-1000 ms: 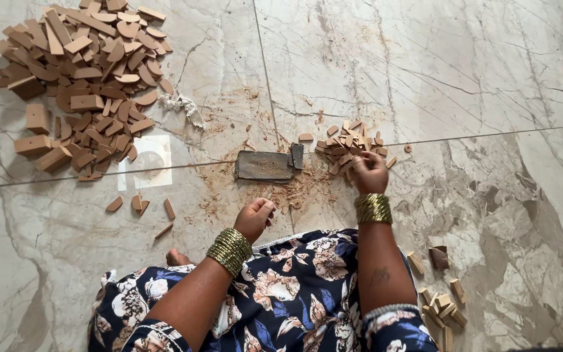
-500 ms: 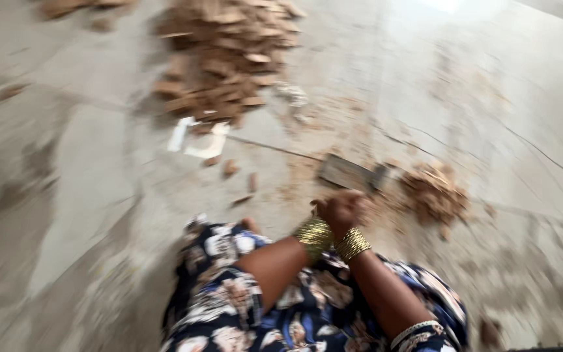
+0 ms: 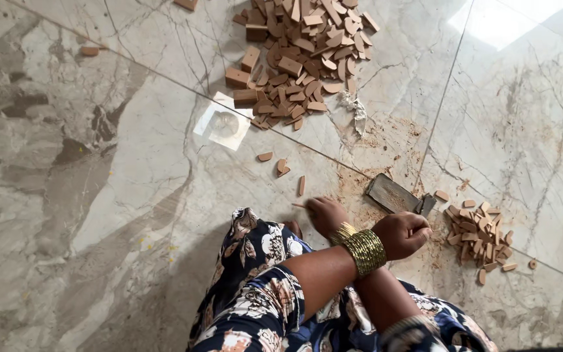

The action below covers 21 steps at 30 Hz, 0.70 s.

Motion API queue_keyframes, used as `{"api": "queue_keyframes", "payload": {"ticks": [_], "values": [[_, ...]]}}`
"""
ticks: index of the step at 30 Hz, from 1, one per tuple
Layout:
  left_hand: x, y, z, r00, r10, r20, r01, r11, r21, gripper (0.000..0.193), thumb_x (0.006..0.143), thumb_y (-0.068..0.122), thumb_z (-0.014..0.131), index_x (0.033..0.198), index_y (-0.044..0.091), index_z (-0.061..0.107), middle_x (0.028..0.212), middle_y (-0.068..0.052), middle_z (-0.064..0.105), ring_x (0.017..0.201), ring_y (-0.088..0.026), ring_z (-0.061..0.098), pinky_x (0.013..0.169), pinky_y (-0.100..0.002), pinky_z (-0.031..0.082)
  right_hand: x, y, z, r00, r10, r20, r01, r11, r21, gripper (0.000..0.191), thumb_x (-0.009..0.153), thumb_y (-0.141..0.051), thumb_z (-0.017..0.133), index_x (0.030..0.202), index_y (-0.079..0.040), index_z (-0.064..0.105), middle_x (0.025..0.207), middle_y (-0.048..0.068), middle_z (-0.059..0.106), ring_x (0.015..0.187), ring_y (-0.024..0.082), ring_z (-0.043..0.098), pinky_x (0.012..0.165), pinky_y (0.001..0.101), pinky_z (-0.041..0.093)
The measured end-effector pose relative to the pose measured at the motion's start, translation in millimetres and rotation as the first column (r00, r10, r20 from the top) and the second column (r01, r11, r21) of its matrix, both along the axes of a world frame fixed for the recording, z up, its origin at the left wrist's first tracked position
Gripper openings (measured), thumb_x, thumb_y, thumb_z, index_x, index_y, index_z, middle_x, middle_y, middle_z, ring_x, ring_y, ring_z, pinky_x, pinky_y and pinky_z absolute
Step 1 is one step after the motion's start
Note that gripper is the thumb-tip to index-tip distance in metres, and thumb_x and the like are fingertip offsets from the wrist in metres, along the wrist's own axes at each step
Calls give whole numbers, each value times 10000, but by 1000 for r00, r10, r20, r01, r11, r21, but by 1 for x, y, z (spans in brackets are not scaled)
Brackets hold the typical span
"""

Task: The person sits on the floor and uses a fixed blade tool to shape small wooden pieces. They hold each piece with both hands and rub it against the blade to smooth or round its edges, then place the finished piece into a pile. The process is repeated for multiple pieces.

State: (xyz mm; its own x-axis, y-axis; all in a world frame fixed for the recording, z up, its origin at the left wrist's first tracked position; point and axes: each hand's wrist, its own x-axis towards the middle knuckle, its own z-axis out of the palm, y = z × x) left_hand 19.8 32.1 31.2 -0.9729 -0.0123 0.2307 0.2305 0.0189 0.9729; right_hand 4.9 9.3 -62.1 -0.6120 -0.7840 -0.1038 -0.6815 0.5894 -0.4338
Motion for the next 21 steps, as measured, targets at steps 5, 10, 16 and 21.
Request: {"api": "queue_keyframes", "payload": {"ticks": [5, 10, 16, 21], "values": [[-4, 5, -4, 995, 34, 94, -26, 996, -88, 269, 946, 305, 601, 994, 69, 721, 947, -163, 700, 907, -302, 691, 860, -428, 566, 15, 151, 42, 974, -76, -212, 61, 995, -78, 372, 804, -125, 737, 1145, 5, 666, 1105, 186, 672, 1056, 331, 623, 846, 433, 527], [-10, 6, -21, 921, -88, 380, 187, 955, -231, 355, 966, 391, 592, 1004, 50, 679, 890, -130, 697, 782, -235, 689, 758, -410, 578, 23, 239, 91, 842, -538, 32, 536, 830, -156, 229, 871, -109, 771, 1095, -69, 741, 965, 93, 755, 715, 156, 677, 616, 286, 556], [-6, -1, -52, 470, -447, 761, 114, 886, 450, 315, 991, 303, 549, 804, 67, 644, 651, -19, 588, 503, -122, 473, 431, -296, 403, 7, 211, 93, 954, -299, 7, 284, 900, -331, 178, 863, -93, 749, 1038, -66, 732, 943, 96, 733, 795, 218, 717, 675, 341, 581], [9, -28, -82, 248, -727, 641, 74, 674, 735, 269, 1011, 311, 591, 816, 127, 611, 618, 57, 465, 488, -79, 407, 397, -244, 340, 11, 198, 91, 961, -277, -8, 250, 880, -404, 172, 851, -124, 728, 1021, -105, 744, 974, 112, 740, 893, 334, 701, 739, 421, 574]]}}
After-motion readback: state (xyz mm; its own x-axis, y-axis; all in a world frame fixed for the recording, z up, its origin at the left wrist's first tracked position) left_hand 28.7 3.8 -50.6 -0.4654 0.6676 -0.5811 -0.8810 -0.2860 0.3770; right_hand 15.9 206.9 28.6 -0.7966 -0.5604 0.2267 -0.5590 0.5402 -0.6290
